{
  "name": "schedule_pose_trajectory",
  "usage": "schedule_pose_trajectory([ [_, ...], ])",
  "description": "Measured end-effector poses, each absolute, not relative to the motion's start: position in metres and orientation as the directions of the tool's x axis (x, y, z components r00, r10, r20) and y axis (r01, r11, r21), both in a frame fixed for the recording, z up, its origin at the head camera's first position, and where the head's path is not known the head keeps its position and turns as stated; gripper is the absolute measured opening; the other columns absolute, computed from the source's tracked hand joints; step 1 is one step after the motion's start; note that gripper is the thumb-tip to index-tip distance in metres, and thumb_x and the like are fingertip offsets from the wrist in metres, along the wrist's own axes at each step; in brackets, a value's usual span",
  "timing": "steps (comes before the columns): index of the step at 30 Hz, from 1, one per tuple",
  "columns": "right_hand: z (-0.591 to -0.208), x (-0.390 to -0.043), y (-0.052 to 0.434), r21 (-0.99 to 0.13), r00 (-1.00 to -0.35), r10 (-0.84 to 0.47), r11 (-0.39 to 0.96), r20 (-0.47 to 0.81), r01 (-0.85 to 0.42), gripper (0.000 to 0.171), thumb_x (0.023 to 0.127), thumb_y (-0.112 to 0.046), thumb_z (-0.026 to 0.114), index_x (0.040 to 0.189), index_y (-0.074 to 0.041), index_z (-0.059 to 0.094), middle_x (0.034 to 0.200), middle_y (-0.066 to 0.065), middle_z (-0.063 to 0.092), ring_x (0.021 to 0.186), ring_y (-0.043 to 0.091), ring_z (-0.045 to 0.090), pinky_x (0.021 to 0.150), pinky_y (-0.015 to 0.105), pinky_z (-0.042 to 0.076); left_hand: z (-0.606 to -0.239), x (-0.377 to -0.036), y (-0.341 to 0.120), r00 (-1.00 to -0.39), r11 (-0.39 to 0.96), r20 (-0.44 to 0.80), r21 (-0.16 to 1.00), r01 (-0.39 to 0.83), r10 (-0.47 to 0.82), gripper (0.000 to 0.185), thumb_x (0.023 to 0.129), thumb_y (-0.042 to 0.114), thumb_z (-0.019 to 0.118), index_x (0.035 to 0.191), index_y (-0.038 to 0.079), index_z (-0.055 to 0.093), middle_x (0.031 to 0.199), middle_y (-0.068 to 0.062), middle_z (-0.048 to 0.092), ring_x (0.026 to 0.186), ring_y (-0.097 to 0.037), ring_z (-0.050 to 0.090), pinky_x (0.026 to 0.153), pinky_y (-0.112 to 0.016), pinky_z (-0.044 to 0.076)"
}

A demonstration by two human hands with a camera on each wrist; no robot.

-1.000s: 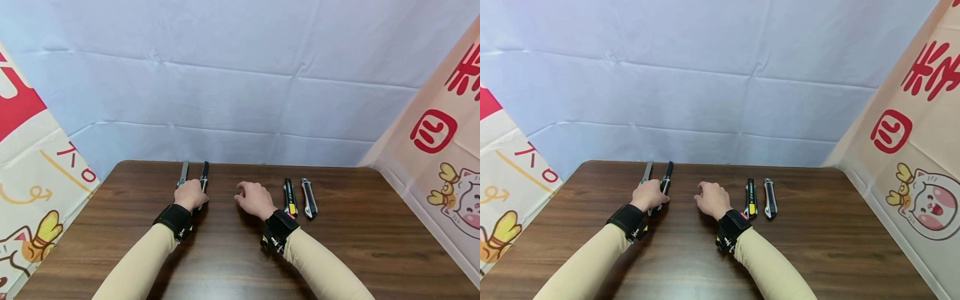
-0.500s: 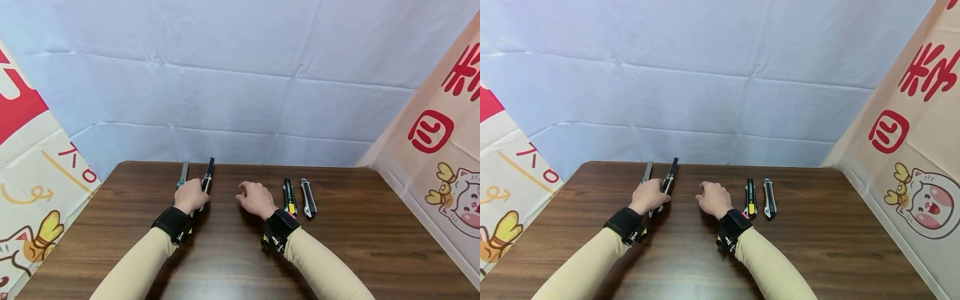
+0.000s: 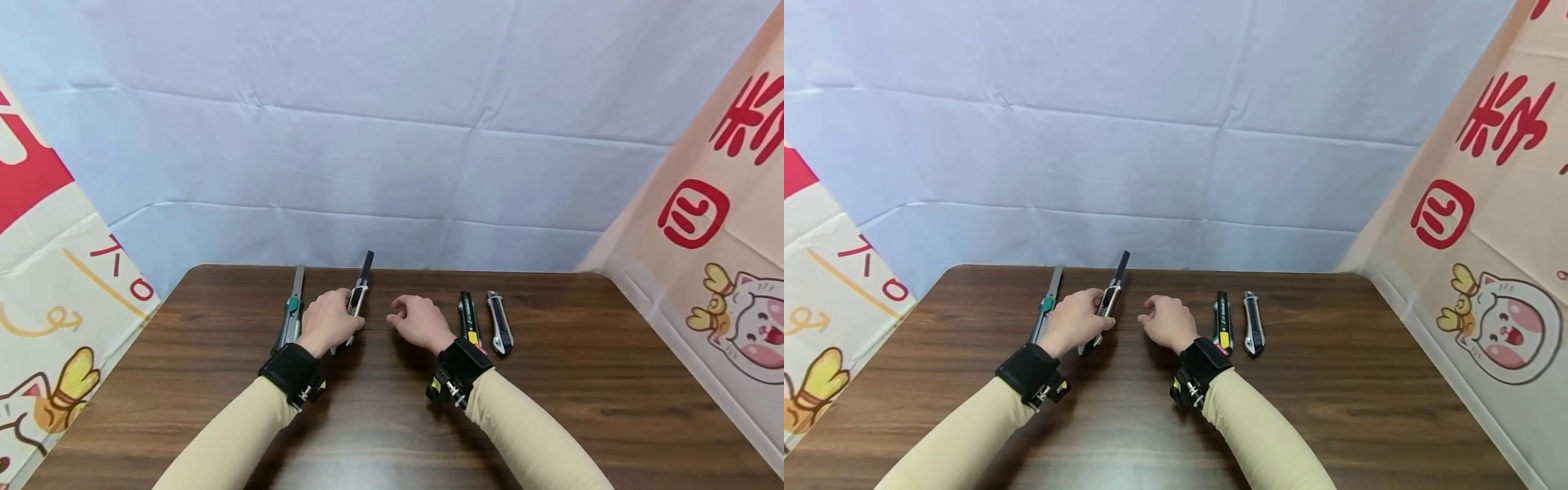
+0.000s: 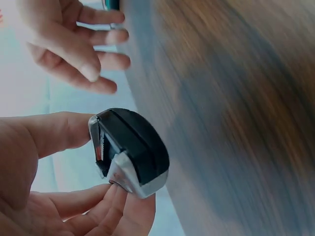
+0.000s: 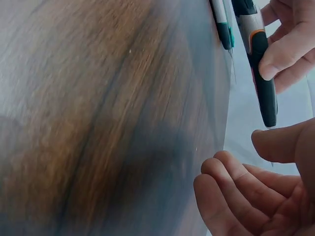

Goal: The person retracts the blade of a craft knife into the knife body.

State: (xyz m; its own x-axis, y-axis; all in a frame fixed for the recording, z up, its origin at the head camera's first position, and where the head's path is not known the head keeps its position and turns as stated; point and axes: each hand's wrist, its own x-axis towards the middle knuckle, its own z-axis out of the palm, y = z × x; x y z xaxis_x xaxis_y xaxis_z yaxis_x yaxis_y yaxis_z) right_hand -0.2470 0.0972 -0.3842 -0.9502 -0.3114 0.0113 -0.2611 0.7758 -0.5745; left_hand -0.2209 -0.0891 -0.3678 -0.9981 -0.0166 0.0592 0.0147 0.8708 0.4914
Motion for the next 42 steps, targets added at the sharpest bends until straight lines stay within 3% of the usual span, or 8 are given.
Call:
schedule_pose_trajectory([
  [6, -0.387, -0.253, 0.108, -0.594, -0.961, -0.274, 0.769, 0.028, -0.236, 0.031, 0.098, -0.027, 0.059, 0.121, -0.007, 0.066, 0.095, 0.005, 0.07, 0.076, 0.015, 0.062, 0.071, 0.032, 0.052, -0.372, -0.221, -0.069, -0.996, 0.857, 0.085, 0.512, 0.057, 0.016, 0.052, 0.082, 0.028, 0.075, 0.129, 0.011, 0.061, 0.094, -0.006, 0.064, 0.073, -0.021, 0.058, 0.054, -0.03, 0.042],
  [13, -0.386, -0.255, 0.117, -0.666, -0.968, -0.25, 0.722, 0.001, -0.187, 0.035, 0.101, -0.034, 0.051, 0.12, -0.007, 0.064, 0.073, 0.004, 0.067, 0.059, 0.015, 0.058, 0.056, 0.027, 0.045, -0.379, -0.22, -0.047, -0.992, 0.832, 0.107, 0.543, 0.112, 0.063, 0.052, 0.08, 0.027, 0.075, 0.128, 0.011, 0.061, 0.096, -0.004, 0.064, 0.076, -0.019, 0.059, 0.055, -0.03, 0.044],
  [18, -0.385, -0.256, 0.118, -0.754, -0.966, -0.253, 0.644, -0.057, -0.124, 0.038, 0.103, -0.037, 0.048, 0.119, -0.006, 0.064, 0.087, 0.009, 0.07, 0.067, 0.017, 0.065, 0.06, 0.028, 0.053, -0.381, -0.218, -0.037, -0.989, 0.819, 0.118, 0.557, 0.14, 0.089, 0.049, 0.08, 0.027, 0.074, 0.125, 0.013, 0.063, 0.095, -0.003, 0.063, 0.078, -0.019, 0.059, 0.058, -0.031, 0.045],
  [22, -0.385, -0.258, 0.119, -0.872, -0.945, -0.274, 0.49, -0.177, 0.021, 0.04, 0.103, -0.035, 0.047, 0.122, -0.002, 0.061, 0.102, 0.014, 0.069, 0.078, 0.015, 0.068, 0.072, 0.032, 0.06, -0.382, -0.217, -0.03, -0.987, 0.813, 0.129, 0.561, 0.156, 0.1, 0.046, 0.08, 0.029, 0.074, 0.123, 0.014, 0.064, 0.094, -0.002, 0.063, 0.079, -0.02, 0.059, 0.06, -0.033, 0.047],
  [26, -0.386, -0.26, 0.119, -0.915, -0.93, -0.27, 0.381, -0.249, 0.134, 0.038, 0.103, -0.031, 0.048, 0.12, 0.001, 0.061, 0.104, 0.016, 0.069, 0.078, 0.01, 0.067, 0.073, 0.03, 0.06, -0.382, -0.217, -0.026, -0.987, 0.811, 0.13, 0.565, 0.153, 0.095, 0.048, 0.079, 0.031, 0.075, 0.123, 0.015, 0.064, 0.095, -0.002, 0.063, 0.08, -0.02, 0.06, 0.06, -0.033, 0.048],
  [37, -0.386, -0.259, 0.117, -0.919, -0.925, -0.267, 0.359, -0.27, 0.164, 0.037, 0.105, -0.026, 0.043, 0.124, 0.001, 0.058, 0.104, 0.014, 0.068, 0.082, 0.01, 0.066, 0.07, 0.023, 0.056, -0.381, -0.214, -0.027, -0.983, 0.793, 0.122, 0.581, 0.185, 0.141, 0.05, 0.082, 0.038, 0.076, 0.123, 0.013, 0.062, 0.094, -0.003, 0.061, 0.079, -0.019, 0.057, 0.062, -0.033, 0.047],
  [42, -0.389, -0.263, 0.119, -0.917, -0.932, -0.255, 0.369, -0.258, 0.153, 0.036, 0.106, -0.024, 0.042, 0.126, 0.001, 0.057, 0.1, 0.011, 0.066, 0.08, 0.01, 0.062, 0.069, 0.024, 0.055, -0.377, -0.211, -0.033, -0.969, 0.713, 0.097, 0.661, 0.235, 0.229, 0.054, 0.089, 0.031, 0.067, 0.134, 0.006, 0.053, 0.113, -0.01, 0.065, 0.098, -0.024, 0.062, 0.081, -0.04, 0.052],
])
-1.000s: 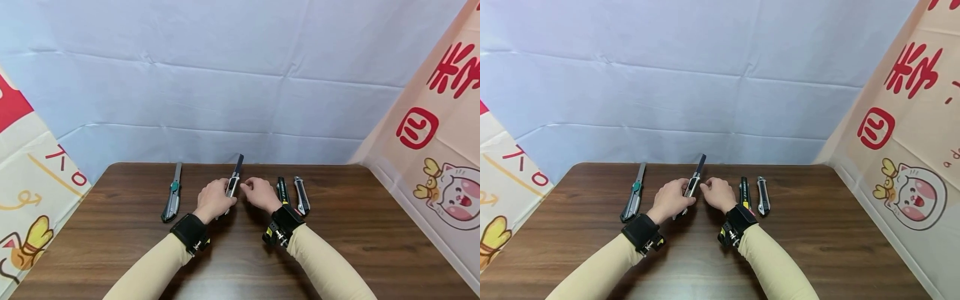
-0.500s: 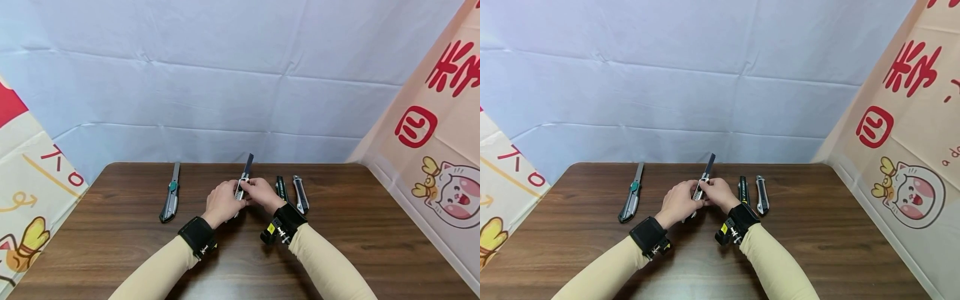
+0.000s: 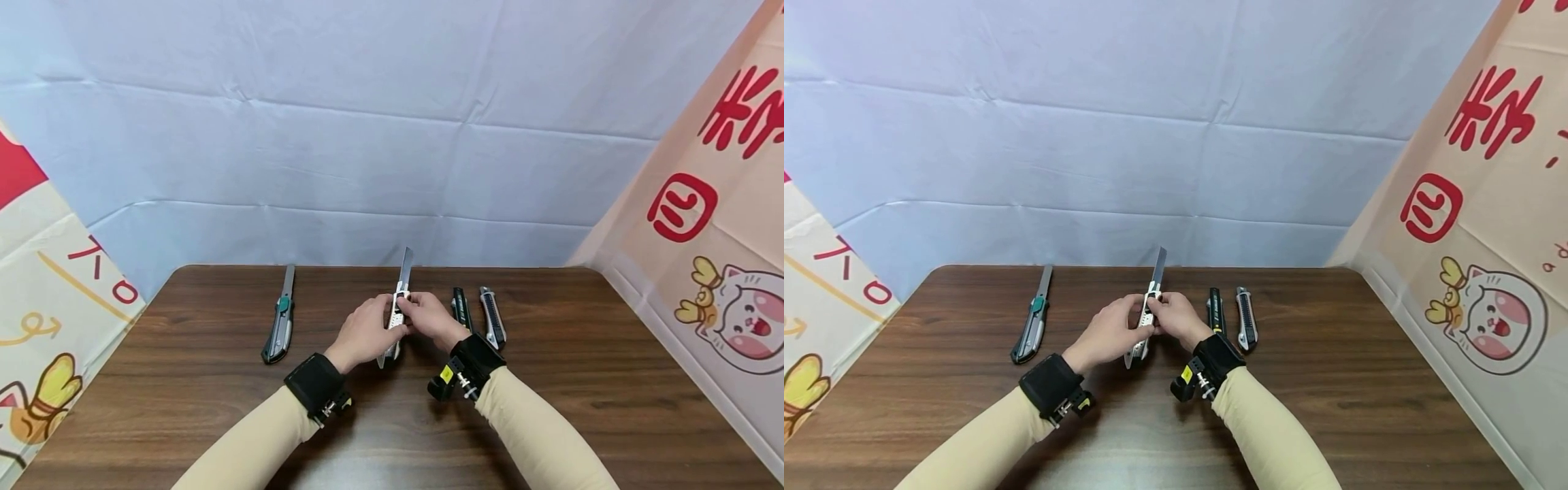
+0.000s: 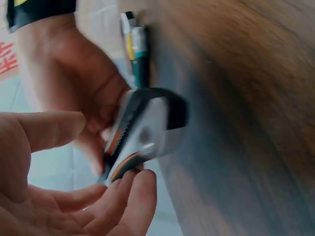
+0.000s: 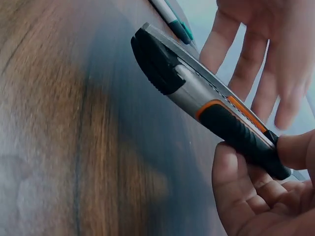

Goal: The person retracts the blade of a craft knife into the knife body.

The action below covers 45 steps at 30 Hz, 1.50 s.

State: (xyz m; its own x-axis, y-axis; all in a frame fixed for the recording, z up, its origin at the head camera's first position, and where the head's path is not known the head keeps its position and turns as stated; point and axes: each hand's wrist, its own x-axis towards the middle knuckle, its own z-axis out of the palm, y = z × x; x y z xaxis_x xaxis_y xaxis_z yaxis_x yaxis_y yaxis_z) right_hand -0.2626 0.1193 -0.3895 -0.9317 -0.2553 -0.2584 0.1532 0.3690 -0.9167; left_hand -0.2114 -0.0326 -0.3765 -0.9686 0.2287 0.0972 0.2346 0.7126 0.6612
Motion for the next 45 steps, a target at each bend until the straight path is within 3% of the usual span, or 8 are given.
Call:
schedule_pose_trajectory([
  [4, -0.391, -0.264, 0.124, -0.92, -0.932, -0.254, 0.36, -0.26, 0.159, 0.034, 0.106, -0.023, 0.043, 0.124, 0.001, 0.057, 0.098, 0.009, 0.065, 0.079, 0.01, 0.063, 0.075, 0.029, 0.058, -0.376, -0.209, -0.039, -0.968, 0.609, 0.008, 0.776, 0.165, 0.251, 0.051, 0.094, 0.025, 0.06, 0.139, 0.003, 0.048, 0.124, -0.013, 0.063, 0.112, -0.028, 0.062, 0.093, -0.043, 0.051],
  [10, -0.388, -0.264, 0.131, -0.931, -0.928, -0.277, 0.331, -0.25, 0.152, 0.032, 0.106, -0.022, 0.042, 0.124, 0.002, 0.055, 0.096, 0.008, 0.064, 0.082, 0.013, 0.063, 0.08, 0.035, 0.057, -0.388, -0.205, -0.049, -0.941, 0.47, -0.138, 0.882, 0.025, 0.308, 0.044, 0.099, 0.022, 0.053, 0.137, 0.0, 0.05, 0.123, -0.015, 0.064, 0.1, -0.023, 0.064, 0.082, -0.035, 0.056],
  [18, -0.39, -0.266, 0.135, -0.941, -0.923, -0.311, 0.315, -0.227, 0.126, 0.035, 0.106, -0.022, 0.042, 0.125, 0.004, 0.054, 0.102, 0.01, 0.066, 0.085, 0.013, 0.065, 0.087, 0.042, 0.056, -0.401, -0.206, -0.048, -0.878, 0.251, -0.224, 0.96, -0.124, 0.422, 0.037, 0.103, 0.012, 0.041, 0.131, -0.009, 0.052, 0.115, -0.021, 0.065, 0.096, -0.019, 0.066, 0.082, -0.035, 0.06],
  [30, -0.39, -0.264, 0.132, -0.949, -0.922, -0.32, 0.292, -0.218, 0.123, 0.041, 0.106, -0.028, 0.041, 0.129, 0.004, 0.054, 0.111, 0.015, 0.068, 0.083, 0.01, 0.064, 0.08, 0.032, 0.055, -0.409, -0.204, -0.042, -0.893, 0.172, -0.176, 0.979, -0.113, 0.415, 0.032, 0.1, 0.005, 0.044, 0.126, -0.011, 0.054, 0.112, -0.021, 0.067, 0.092, -0.016, 0.066, 0.075, -0.031, 0.061],
  [37, -0.39, -0.265, 0.13, -0.97, -0.919, -0.342, 0.208, -0.195, 0.128, 0.05, 0.106, -0.036, 0.038, 0.129, 0.006, 0.051, 0.102, 0.007, 0.072, 0.085, 0.01, 0.069, 0.072, 0.026, 0.056, -0.408, -0.202, -0.036, -0.906, 0.185, -0.153, 0.979, -0.085, 0.395, 0.032, 0.098, 0.004, 0.044, 0.123, -0.011, 0.056, 0.112, -0.022, 0.068, 0.092, -0.018, 0.067, 0.073, -0.031, 0.061],
  [45, -0.388, -0.265, 0.12, -0.976, -0.936, -0.287, 0.134, -0.205, 0.173, 0.045, 0.106, -0.032, 0.041, 0.122, 0.008, 0.055, 0.097, 0.009, 0.07, 0.083, 0.012, 0.069, 0.078, 0.028, 0.058, -0.408, -0.201, -0.037, -0.905, 0.194, -0.169, 0.976, -0.098, 0.391, 0.033, 0.099, 0.007, 0.043, 0.125, -0.009, 0.054, 0.111, -0.02, 0.068, 0.093, -0.019, 0.067, 0.075, -0.033, 0.061],
])
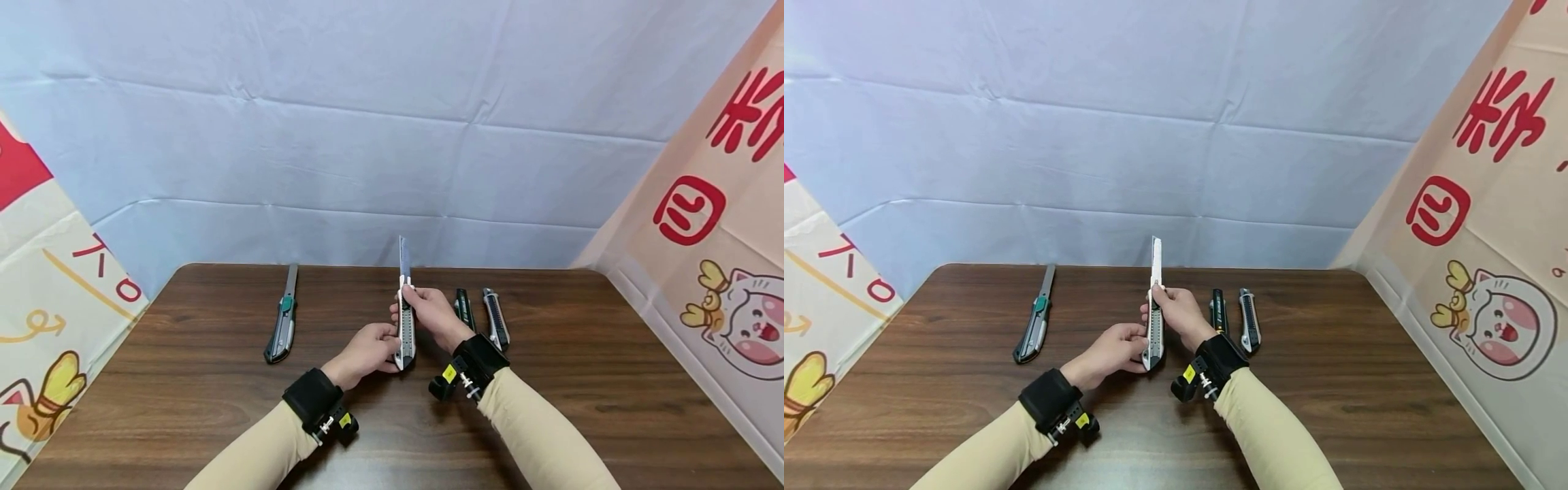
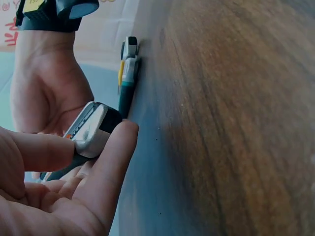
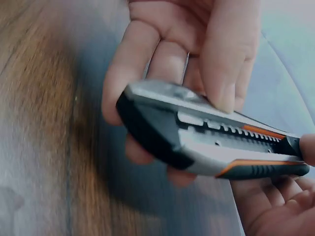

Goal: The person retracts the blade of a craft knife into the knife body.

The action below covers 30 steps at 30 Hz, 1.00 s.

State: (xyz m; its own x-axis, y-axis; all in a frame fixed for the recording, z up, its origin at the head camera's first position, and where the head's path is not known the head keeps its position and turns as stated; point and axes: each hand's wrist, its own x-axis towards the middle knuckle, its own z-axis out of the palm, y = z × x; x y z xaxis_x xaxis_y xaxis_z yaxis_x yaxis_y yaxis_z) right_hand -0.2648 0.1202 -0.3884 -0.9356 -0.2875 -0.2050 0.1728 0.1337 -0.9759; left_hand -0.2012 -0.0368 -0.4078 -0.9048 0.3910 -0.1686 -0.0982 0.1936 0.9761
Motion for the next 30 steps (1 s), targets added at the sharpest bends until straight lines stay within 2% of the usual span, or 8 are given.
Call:
schedule_pose_trajectory([
  [8, -0.3892, -0.2632, 0.1155, -0.977, -0.941, -0.272, 0.127, -0.2, 0.171, 0.044, 0.106, -0.029, 0.041, 0.123, 0.009, 0.054, 0.092, 0.006, 0.07, 0.079, 0.011, 0.069, 0.081, 0.029, 0.058, -0.4087, -0.2016, -0.0377, -0.892, 0.194, -0.193, 0.973, -0.122, 0.409, 0.032, 0.099, 0.007, 0.042, 0.121, -0.009, 0.057, 0.108, -0.019, 0.068, 0.091, -0.017, 0.066, 0.077, -0.031, 0.061],
  [14, -0.3901, -0.2628, 0.1141, -0.974, -0.946, -0.248, 0.138, -0.209, 0.178, 0.042, 0.106, -0.028, 0.042, 0.122, 0.009, 0.055, 0.09, 0.006, 0.069, 0.077, 0.011, 0.068, 0.082, 0.03, 0.058, -0.4067, -0.1987, -0.0371, -0.892, 0.211, -0.181, 0.972, -0.099, 0.414, 0.031, 0.101, 0.007, 0.041, 0.121, -0.011, 0.057, 0.111, -0.023, 0.067, 0.095, -0.02, 0.067, 0.078, -0.033, 0.061],
  [18, -0.3897, -0.2626, 0.1128, -0.97, -0.946, -0.239, 0.153, -0.221, 0.188, 0.041, 0.106, -0.027, 0.042, 0.122, 0.008, 0.055, 0.092, 0.007, 0.069, 0.078, 0.011, 0.068, 0.083, 0.03, 0.058, -0.4058, -0.1975, -0.0365, -0.894, 0.225, -0.18, 0.97, -0.091, 0.411, 0.031, 0.102, 0.006, 0.041, 0.122, -0.012, 0.056, 0.113, -0.023, 0.066, 0.098, -0.022, 0.067, 0.078, -0.035, 0.061],
  [30, -0.3905, -0.2634, 0.1102, -0.968, -0.944, -0.248, 0.182, -0.218, 0.176, 0.038, 0.106, -0.024, 0.041, 0.123, 0.007, 0.055, 0.1, 0.012, 0.068, 0.081, 0.011, 0.067, 0.083, 0.029, 0.057, -0.4042, -0.1977, -0.0362, -0.898, 0.244, -0.185, 0.966, -0.09, 0.398, 0.029, 0.102, 0.005, 0.04, 0.119, -0.012, 0.057, 0.11, -0.022, 0.067, 0.091, -0.016, 0.064, 0.075, -0.033, 0.061],
])
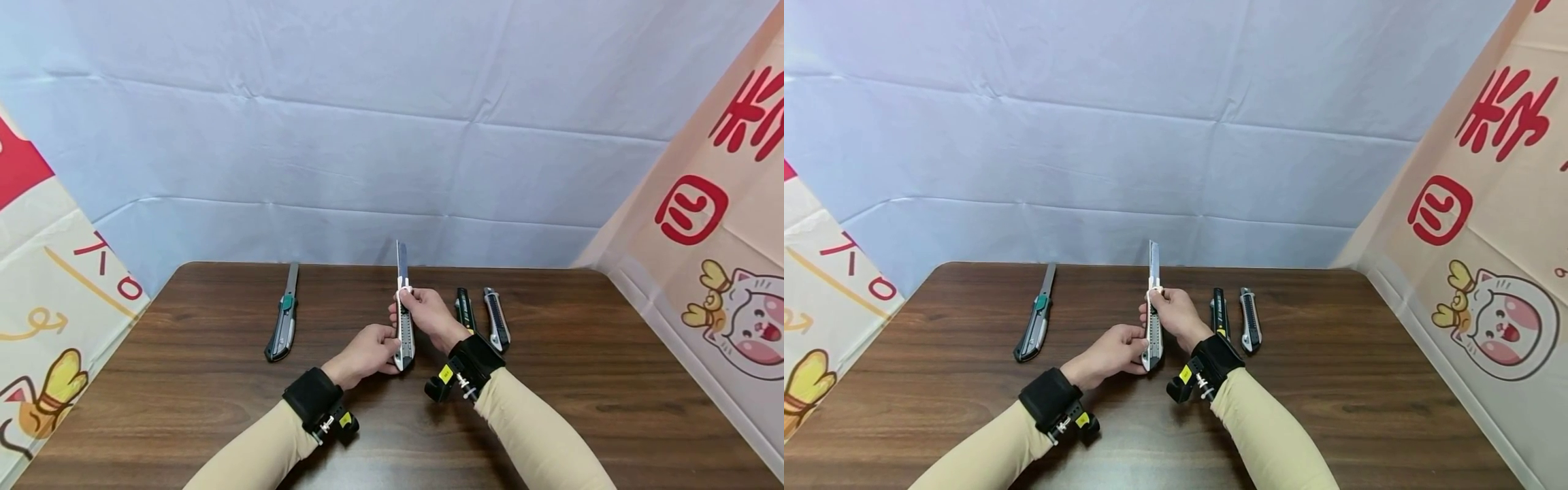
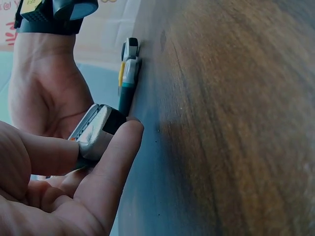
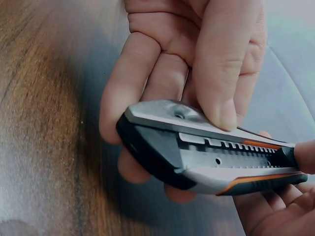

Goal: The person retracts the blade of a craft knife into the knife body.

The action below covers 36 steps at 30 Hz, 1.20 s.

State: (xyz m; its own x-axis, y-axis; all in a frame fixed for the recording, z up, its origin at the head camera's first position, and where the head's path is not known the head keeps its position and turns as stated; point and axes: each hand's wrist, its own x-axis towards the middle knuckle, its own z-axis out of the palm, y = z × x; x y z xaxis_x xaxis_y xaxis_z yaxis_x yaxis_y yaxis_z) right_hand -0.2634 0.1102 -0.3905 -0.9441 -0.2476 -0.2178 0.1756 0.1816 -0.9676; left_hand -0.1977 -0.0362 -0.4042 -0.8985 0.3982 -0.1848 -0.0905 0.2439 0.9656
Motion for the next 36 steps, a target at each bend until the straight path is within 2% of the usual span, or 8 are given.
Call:
schedule_pose_trajectory([
  [8, -0.3879, -0.2612, 0.108, -0.97, -0.942, -0.259, 0.169, -0.215, 0.175, 0.035, 0.105, -0.017, 0.042, 0.128, 0.009, 0.052, 0.101, 0.012, 0.068, 0.082, 0.011, 0.067, 0.084, 0.029, 0.057, -0.4036, -0.1974, -0.0364, -0.905, 0.259, -0.191, 0.961, -0.093, 0.381, 0.029, 0.102, 0.005, 0.04, 0.118, -0.011, 0.057, 0.109, -0.021, 0.067, 0.089, -0.016, 0.064, 0.074, -0.033, 0.061],
  [36, -0.3856, -0.2587, 0.1072, -0.972, -0.939, -0.29, 0.194, -0.186, 0.133, 0.033, 0.104, -0.009, 0.044, 0.132, 0.007, 0.049, 0.114, 0.019, 0.067, 0.089, 0.015, 0.068, 0.093, 0.035, 0.055, -0.4047, -0.1992, -0.0389, -0.911, 0.245, -0.194, 0.964, -0.107, 0.365, 0.03, 0.101, 0.004, 0.041, 0.12, -0.012, 0.057, 0.11, -0.023, 0.067, 0.088, -0.017, 0.065, 0.072, -0.032, 0.061],
])
